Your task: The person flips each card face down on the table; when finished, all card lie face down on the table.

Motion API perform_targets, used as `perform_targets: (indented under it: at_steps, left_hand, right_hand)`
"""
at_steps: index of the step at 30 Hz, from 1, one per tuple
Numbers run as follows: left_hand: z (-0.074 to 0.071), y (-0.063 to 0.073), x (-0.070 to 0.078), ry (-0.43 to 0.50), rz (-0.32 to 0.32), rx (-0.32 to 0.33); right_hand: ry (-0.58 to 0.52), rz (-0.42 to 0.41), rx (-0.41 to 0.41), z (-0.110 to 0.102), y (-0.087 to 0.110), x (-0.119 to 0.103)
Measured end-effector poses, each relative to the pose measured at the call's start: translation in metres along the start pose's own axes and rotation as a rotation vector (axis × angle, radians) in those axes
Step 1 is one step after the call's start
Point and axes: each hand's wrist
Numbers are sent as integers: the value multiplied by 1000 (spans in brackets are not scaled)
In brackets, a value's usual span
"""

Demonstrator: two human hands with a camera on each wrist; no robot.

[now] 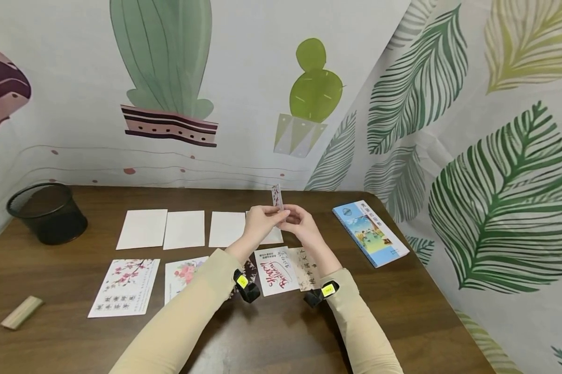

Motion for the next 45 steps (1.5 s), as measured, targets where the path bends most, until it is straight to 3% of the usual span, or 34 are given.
perform_targets:
  at_steps: [4,9,13,24,28,37,45]
  left_hand:
    - [-1,-1,-2,44,-6,-13]
    - [-6,-2,-7,194,-66,-49]
    - [-9,-3,-8,284,-104,-41]
    - [-11,-2,-16,244,-123,21]
    - [-11,-4,-20,237,-129,23]
    - [-9,-6,-30,227,-138,-4]
    - [-5,-9,-40,209,-166,-1]
  right_hand:
    - [14,-7,-45,-1,2,0]
    - [23,-29,-98,-7,4,4]
    - [24,-33,-76,-11,4,8]
    - [18,59,206,-21,-7,23]
    - [8,110,263,-27,-10,29]
    - [-76,173,180,-34,-16,42]
    - [-67,220,139,-40,-18,49]
Point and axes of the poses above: each hand's wrist, its own y-axis away from the middle knuckle, its own z-axis out of the palm, x = y × z, and after that the axes turned 14 degrees about y, right-handed
